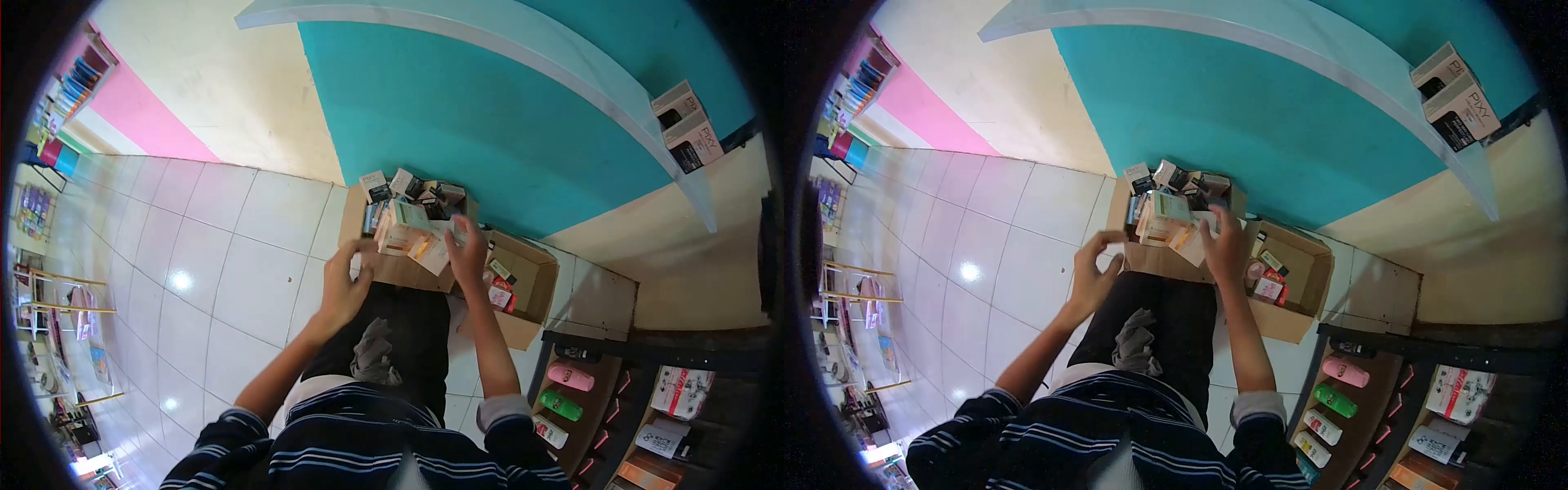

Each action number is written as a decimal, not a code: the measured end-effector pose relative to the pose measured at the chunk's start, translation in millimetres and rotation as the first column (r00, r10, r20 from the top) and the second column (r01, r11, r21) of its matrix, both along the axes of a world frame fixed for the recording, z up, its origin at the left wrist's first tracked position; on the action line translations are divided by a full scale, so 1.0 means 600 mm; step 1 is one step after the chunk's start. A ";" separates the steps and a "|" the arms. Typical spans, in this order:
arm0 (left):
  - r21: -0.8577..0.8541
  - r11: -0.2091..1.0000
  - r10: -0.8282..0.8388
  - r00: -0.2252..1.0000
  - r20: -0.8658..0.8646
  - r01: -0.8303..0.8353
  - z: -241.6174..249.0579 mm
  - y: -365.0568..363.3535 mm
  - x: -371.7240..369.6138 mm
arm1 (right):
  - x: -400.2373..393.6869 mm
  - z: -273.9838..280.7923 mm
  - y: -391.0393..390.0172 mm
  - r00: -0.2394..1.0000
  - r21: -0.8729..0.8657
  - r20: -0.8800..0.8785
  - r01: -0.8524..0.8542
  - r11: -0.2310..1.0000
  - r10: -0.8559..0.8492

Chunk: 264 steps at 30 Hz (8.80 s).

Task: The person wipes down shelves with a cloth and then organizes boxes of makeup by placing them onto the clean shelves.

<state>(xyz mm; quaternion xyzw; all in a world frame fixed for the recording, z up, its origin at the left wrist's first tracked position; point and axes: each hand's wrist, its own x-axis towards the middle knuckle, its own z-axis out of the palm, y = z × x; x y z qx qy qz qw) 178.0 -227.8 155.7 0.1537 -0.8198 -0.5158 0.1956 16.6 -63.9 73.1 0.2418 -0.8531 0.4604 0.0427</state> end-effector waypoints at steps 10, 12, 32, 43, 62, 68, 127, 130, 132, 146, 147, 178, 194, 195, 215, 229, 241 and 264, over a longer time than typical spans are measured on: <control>0.144 0.987 0.053 0.994 0.099 -0.067 -0.013 0.008 -0.004 | -0.129 -0.110 -0.075 0.998 0.182 0.005 -0.060 0.981 0.061; 0.070 0.997 0.034 0.996 0.086 -0.040 -0.025 0.005 -0.013 | -0.144 -0.116 -0.062 0.989 0.113 -0.069 -0.121 0.986 0.129; 0.783 0.446 -0.456 0.863 -0.219 0.435 0.086 0.081 -0.086 | 0.065 0.253 0.085 0.591 -0.707 0.612 0.113 0.698 0.525; 0.809 0.427 -0.310 0.905 -0.289 0.405 0.107 0.059 -0.029 | -0.004 0.472 0.313 0.890 -0.568 -0.228 0.209 0.796 -0.396; 0.793 0.521 -0.272 0.942 -0.195 0.314 0.089 0.051 -0.016 | -0.167 0.595 0.344 0.958 -0.180 -0.273 0.037 0.983 -0.086; 0.778 0.527 -0.290 0.933 -0.213 0.342 0.085 0.054 -0.024 | -0.259 0.585 0.344 0.947 -0.092 -0.315 -0.096 0.991 0.062; 0.619 0.591 -0.567 0.812 -0.139 0.518 0.193 0.110 -0.054 | -0.166 0.509 0.239 0.509 -0.453 -0.392 0.618 0.643 -0.766; 0.629 0.590 -0.562 0.816 -0.130 0.507 0.194 0.109 -0.053 | -0.162 0.506 0.235 0.479 -0.435 -0.390 0.657 0.616 -0.787; 0.631 0.592 -0.556 0.821 -0.130 0.500 0.192 0.104 -0.052 | -0.155 0.505 0.234 0.489 -0.471 -0.379 0.629 0.619 -0.786; 0.647 0.590 -0.532 0.835 -0.139 0.483 0.177 0.096 -0.051 | -0.143 0.500 0.231 0.518 -0.553 -0.375 0.541 0.634 -0.769; 0.643 0.595 -0.530 0.837 -0.136 0.482 0.175 0.095 -0.052 | -0.143 0.498 0.231 0.517 -0.571 -0.383 0.518 0.637 -0.765; 0.015 0.829 -0.502 0.754 -0.424 0.560 0.314 0.096 -0.138 | -0.156 0.493 0.254 0.425 -0.657 -0.506 0.374 0.655 -0.751; -0.617 0.623 -0.760 0.560 -0.331 0.481 0.466 0.185 -0.480 | -0.248 0.745 0.313 0.987 0.358 -0.112 -0.065 0.931 0.113; -0.615 0.626 -0.757 0.563 -0.331 0.480 0.466 0.189 -0.481 | -0.248 0.746 0.307 0.987 0.359 -0.111 -0.069 0.931 0.116; -0.602 0.688 -0.677 0.656 -0.333 0.404 0.460 0.198 -0.489 | -0.273 0.737 0.302 0.991 0.405 -0.041 -0.103 0.909 0.131; -0.594 0.686 -0.686 0.647 -0.333 0.421 0.444 0.191 -0.488 | -0.196 0.683 0.364 0.959 -0.046 -0.274 0.070 0.996 -0.080; -0.625 0.673 -0.686 0.649 -0.329 0.395 0.447 0.182 -0.496 | -0.139 0.608 0.394 0.882 -0.341 -0.306 0.251 0.906 -0.360; -0.427 0.900 -0.053 0.994 0.096 0.089 -0.089 -0.091 -0.194 | -0.160 -0.073 -0.026 0.989 0.196 -0.143 -0.011 0.980 0.039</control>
